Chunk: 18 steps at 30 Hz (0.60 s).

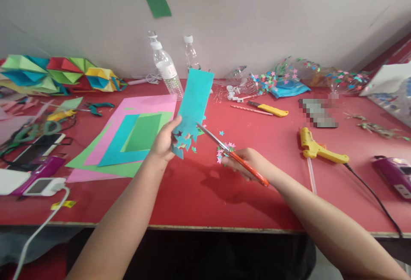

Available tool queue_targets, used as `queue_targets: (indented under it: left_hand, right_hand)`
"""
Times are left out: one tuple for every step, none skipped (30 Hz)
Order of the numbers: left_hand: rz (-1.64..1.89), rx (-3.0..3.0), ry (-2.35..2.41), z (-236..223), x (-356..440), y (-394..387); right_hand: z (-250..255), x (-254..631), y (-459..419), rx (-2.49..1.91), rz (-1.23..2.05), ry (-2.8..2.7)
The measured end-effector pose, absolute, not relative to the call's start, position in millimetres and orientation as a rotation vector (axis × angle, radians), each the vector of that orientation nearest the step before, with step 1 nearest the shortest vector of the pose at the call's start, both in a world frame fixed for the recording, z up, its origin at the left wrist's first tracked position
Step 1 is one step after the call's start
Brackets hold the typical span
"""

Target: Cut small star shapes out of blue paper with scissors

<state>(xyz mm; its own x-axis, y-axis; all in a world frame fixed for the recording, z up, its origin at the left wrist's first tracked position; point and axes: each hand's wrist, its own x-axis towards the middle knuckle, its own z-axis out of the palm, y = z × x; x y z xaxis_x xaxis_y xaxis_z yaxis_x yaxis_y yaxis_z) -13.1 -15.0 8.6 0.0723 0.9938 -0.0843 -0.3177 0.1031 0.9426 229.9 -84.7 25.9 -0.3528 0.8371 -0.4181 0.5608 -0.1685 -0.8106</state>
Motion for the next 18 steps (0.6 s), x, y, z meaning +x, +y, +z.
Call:
queue_targets:
  left_hand:
    - [1.263,0.898,0.962,9,-13,-13]
    - [1.287,0.870,0.952,9,-12,-12]
    - [1.305,0.844,0.943,8,-11,-11]
    - [1.321,0.824,0.942,6,-10,-10]
    - [1.326,0.819,0.953,2,-8,-9]
    - [1.319,0.834,0.984,-1,-6,-10]
    - [1.278,0.894,1.045,-6,-4,-10]
    - [1.159,1.014,1.109,-10,-1,-12]
    - [1.025,1.157,1.161,-13,2,-14]
    - [0.898,1.292,1.185,-16,5,-17]
    - [0.804,1.397,1.134,-17,8,-20]
    - [0.773,1.449,1.046,-17,10,-23]
    - [0.781,1.465,0.951,-16,12,-26]
    - [0.807,1.460,0.881,-15,13,-28]
    - [0.842,1.447,0.828,-13,13,-30]
    - [0.892,1.420,0.785,-11,13,-31]
    - [0.942,1.384,0.748,-8,12,-32]
    - [0.997,1.333,0.713,-6,11,-32]
  right_hand:
    - [25,228,-86,-1.582,1.540,-1.811]
    - [24,226,-87,-1.556,1.547,-1.788]
    - [23,225,-88,-1.535,1.549,-1.762]
    - [21,224,-89,-1.518,1.549,-1.734]
    - [20,223,-90,-1.505,1.548,-1.707]
    - [19,223,-91,-1.488,1.547,-1.682]
    - [18,223,-92,-1.470,1.544,-1.658]
    - [18,223,-93,-1.462,1.543,-1.638]
    - [18,222,-93,-1.462,1.540,-1.625]
    - [18,222,-93,-1.466,1.535,-1.617]
    - [18,222,-93,-1.475,1.530,-1.613]
    - [19,221,-93,-1.486,1.524,-1.611]
    - [20,221,-93,-1.494,1.519,-1.611]
    - [20,220,-93,-1.497,1.513,-1.611]
    - [20,220,-93,-1.504,1.506,-1.610]
    - [20,219,-93,-1.515,1.498,-1.610]
    - [19,219,-93,-1.524,1.486,-1.611]
    - [19,219,-93,-1.527,1.474,-1.613]
